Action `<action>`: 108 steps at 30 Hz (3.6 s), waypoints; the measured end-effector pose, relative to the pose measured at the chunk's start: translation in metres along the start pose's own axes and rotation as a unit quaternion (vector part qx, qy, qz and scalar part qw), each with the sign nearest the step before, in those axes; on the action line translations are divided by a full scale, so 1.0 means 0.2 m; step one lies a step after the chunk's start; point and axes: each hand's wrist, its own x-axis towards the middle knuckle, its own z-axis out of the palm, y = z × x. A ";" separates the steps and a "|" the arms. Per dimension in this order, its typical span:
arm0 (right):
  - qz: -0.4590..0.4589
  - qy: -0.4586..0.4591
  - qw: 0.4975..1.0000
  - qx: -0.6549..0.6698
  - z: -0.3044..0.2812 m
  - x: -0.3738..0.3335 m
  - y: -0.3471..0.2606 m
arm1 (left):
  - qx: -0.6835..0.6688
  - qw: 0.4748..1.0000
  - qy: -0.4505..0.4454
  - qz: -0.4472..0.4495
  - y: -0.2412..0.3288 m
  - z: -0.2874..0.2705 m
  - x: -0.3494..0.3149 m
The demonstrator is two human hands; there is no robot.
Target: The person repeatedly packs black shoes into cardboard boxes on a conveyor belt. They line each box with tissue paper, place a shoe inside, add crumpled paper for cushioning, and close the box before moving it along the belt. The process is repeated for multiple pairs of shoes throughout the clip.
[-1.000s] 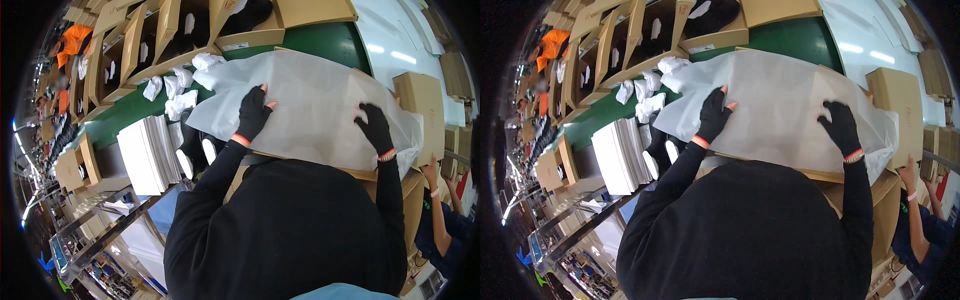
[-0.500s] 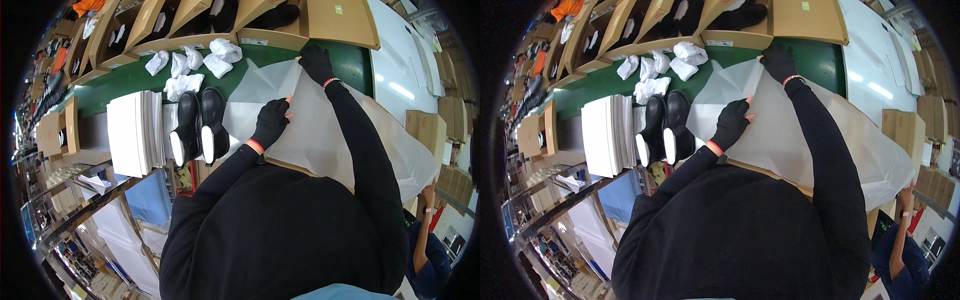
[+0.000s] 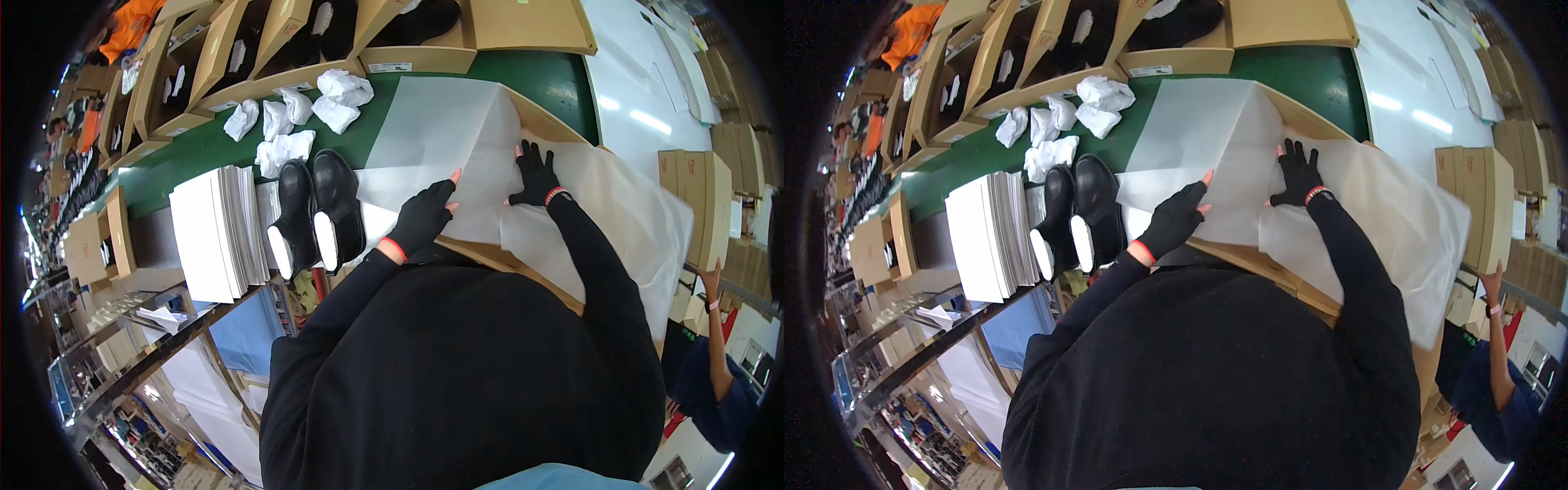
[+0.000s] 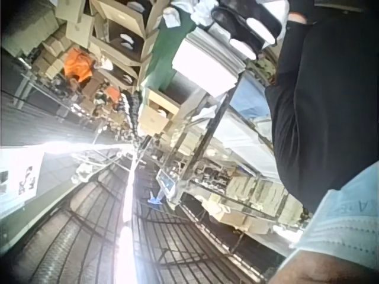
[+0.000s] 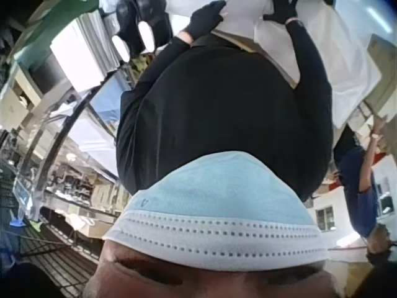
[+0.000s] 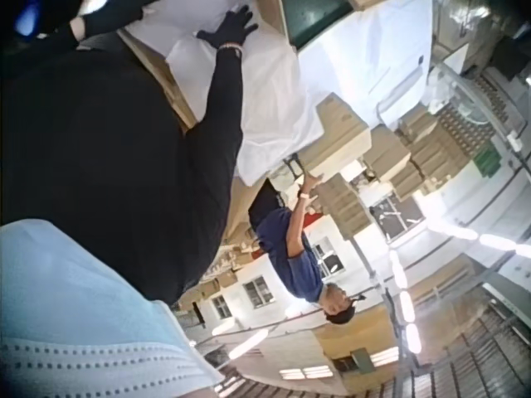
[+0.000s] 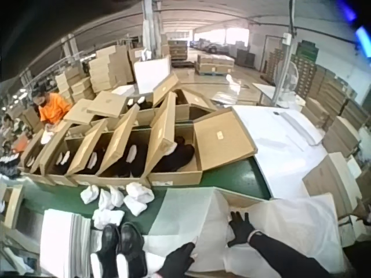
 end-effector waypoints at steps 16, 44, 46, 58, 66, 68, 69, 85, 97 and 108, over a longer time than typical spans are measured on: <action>0.116 0.423 0.894 0.089 -0.12 -0.49 0.03 | 0.034 0.993 0.056 -0.098 -0.01 0.10 -0.17; 0.040 0.035 0.999 -0.008 0.16 -0.38 -0.44 | 0.136 0.875 0.410 -0.220 -0.21 -0.65 -1.14; 0.056 0.006 0.998 -0.034 0.19 -0.35 -0.45 | 0.207 0.880 0.354 -0.239 -0.24 -0.73 -1.26; 0.040 0.023 0.998 0.050 0.10 -0.36 -0.52 | 0.055 0.860 0.446 -0.241 -0.61 -0.63 -1.20; -0.072 0.194 0.875 0.438 -0.28 -0.38 -0.44 | -0.236 0.882 0.352 -0.206 0.02 -1.64 -0.83; -0.131 0.159 0.814 0.544 -0.50 -0.43 -0.55 | -0.360 0.853 0.308 -0.218 0.20 -1.57 -0.67; -0.157 0.144 0.777 0.593 -0.56 -0.44 -0.61 | -0.428 0.822 0.296 -0.231 0.24 -1.51 -0.59; 0.121 0.071 0.356 0.924 -0.09 -0.58 -0.30 | -0.009 0.988 0.022 -0.150 0.15 -0.10 -0.09; 0.084 0.083 0.188 0.975 0.17 -0.32 -0.18 | 0.040 0.997 0.057 -0.045 0.09 0.20 -0.06; 0.083 0.013 0.307 0.948 0.24 -0.04 -0.41 | -0.051 0.992 -0.028 -0.116 0.10 0.15 -0.17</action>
